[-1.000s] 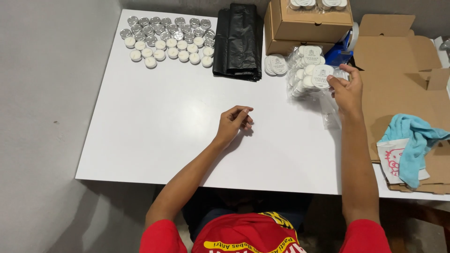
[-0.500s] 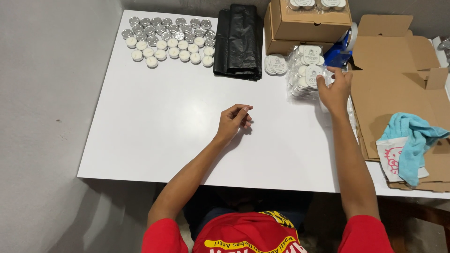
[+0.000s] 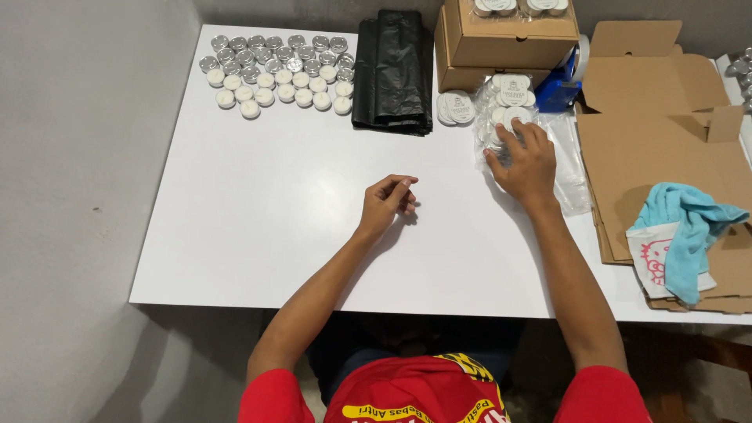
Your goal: Cleaning small tea light candles with a cloth and packaging them into small plastic bags on a work table.
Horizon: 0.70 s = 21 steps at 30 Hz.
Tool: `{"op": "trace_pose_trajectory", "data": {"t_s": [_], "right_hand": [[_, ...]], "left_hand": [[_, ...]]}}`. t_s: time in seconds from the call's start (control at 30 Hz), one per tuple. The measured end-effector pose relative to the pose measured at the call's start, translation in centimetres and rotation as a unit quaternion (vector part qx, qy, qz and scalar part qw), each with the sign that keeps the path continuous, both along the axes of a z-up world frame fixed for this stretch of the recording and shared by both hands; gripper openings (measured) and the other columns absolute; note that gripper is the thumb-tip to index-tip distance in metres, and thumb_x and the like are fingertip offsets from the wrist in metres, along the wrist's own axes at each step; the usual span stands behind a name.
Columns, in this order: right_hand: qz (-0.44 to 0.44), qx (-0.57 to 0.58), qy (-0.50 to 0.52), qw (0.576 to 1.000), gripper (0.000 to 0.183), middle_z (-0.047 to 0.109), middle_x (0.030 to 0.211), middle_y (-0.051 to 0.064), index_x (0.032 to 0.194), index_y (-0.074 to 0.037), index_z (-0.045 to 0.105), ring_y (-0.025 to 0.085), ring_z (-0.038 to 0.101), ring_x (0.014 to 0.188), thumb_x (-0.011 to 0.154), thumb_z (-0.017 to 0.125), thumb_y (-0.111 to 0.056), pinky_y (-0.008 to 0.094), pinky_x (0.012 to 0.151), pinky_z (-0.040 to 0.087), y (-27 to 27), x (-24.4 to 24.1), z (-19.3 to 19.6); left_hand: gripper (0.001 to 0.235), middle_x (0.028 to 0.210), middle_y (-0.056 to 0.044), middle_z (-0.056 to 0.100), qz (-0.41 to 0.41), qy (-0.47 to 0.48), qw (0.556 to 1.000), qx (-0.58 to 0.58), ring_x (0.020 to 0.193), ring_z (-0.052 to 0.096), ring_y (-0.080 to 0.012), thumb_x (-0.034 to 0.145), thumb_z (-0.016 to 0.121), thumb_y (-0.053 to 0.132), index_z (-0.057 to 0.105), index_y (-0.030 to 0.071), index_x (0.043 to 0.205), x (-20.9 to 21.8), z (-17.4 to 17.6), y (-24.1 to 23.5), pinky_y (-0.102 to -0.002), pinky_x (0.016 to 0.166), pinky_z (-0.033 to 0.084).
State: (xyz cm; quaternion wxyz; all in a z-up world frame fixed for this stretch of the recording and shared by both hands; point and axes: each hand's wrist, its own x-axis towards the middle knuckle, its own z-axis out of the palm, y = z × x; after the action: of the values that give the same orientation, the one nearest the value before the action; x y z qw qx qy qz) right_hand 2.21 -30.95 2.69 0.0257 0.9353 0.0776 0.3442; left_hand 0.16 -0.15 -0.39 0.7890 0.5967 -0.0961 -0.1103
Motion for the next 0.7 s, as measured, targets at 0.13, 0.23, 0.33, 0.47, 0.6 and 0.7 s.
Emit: {"op": "trace_pose_trajectory", "data": {"t_s": [0.13,0.23,0.33,0.47,0.6,0.7], "right_hand": [[0.008,0.000,0.018,1.000,0.047,0.069,0.125,0.008,0.128,-0.021,0.074,0.028,0.061,0.121,0.098,0.066,-0.056,0.041,0.092,0.052,-0.1,-0.2,0.9],[0.013,0.014,0.058,0.998,0.053,0.067,0.131,0.010,0.133,-0.019,0.071,0.031,0.059,0.126,0.097,0.065,-0.058,0.044,0.095,0.052,0.2,-0.9,1.7],[0.053,0.091,0.026,0.994,0.053,0.065,0.131,0.014,0.136,-0.017,0.068,0.037,0.060,0.124,0.100,0.064,-0.055,0.050,0.094,0.053,0.6,-2.0,2.3],[0.024,0.135,-0.069,0.988,0.042,0.063,0.124,0.007,0.129,-0.015,0.070,0.030,0.062,0.114,0.101,0.067,-0.046,0.043,0.090,0.050,-1.4,-4.8,1.9],[-0.029,0.208,-0.070,0.975,0.029,0.063,0.108,0.006,0.121,-0.011,0.073,0.027,0.064,0.096,0.098,0.075,-0.030,0.040,0.082,0.052,-6.1,-8.4,0.2],[-0.102,0.180,-0.117,0.971,0.018,0.066,0.092,0.015,0.105,-0.004,0.076,0.037,0.065,0.081,0.089,0.080,-0.009,0.046,0.076,0.052,-11.0,-11.9,-0.3]], "left_hand": [[0.022,0.075,-0.010,0.071,0.005,-0.005,1.000,-0.008,0.066,0.071,-0.0140,0.104,0.058,0.022,0.072,0.007,0.113,0.2,-0.6,-0.1,-0.024,0.057,0.062],[0.023,0.075,-0.010,0.070,0.006,0.001,1.000,-0.010,0.066,0.070,-0.0137,0.104,0.057,0.021,0.071,0.006,0.114,0.1,-0.6,-0.1,-0.023,0.058,0.062],[0.023,0.074,-0.010,0.070,0.013,0.005,1.000,-0.020,0.063,0.070,-0.0145,0.104,0.059,0.023,0.072,0.006,0.112,-0.1,-0.1,0.1,-0.024,0.056,0.062],[0.026,0.071,-0.009,0.068,0.030,0.013,0.999,-0.029,0.061,0.069,-0.0138,0.105,0.055,0.023,0.072,0.004,0.111,-0.2,0.2,0.2,-0.023,0.055,0.060],[0.025,0.069,-0.008,0.066,0.075,-0.010,0.997,-0.002,0.059,0.067,-0.0131,0.105,0.054,0.022,0.072,0.005,0.108,1.0,-1.1,0.9,-0.022,0.053,0.058],[0.023,0.065,-0.008,0.066,0.136,-0.045,0.989,0.019,0.055,0.066,-0.0129,0.105,0.055,0.021,0.073,0.007,0.104,1.3,-0.3,1.8,-0.022,0.051,0.054]]}}
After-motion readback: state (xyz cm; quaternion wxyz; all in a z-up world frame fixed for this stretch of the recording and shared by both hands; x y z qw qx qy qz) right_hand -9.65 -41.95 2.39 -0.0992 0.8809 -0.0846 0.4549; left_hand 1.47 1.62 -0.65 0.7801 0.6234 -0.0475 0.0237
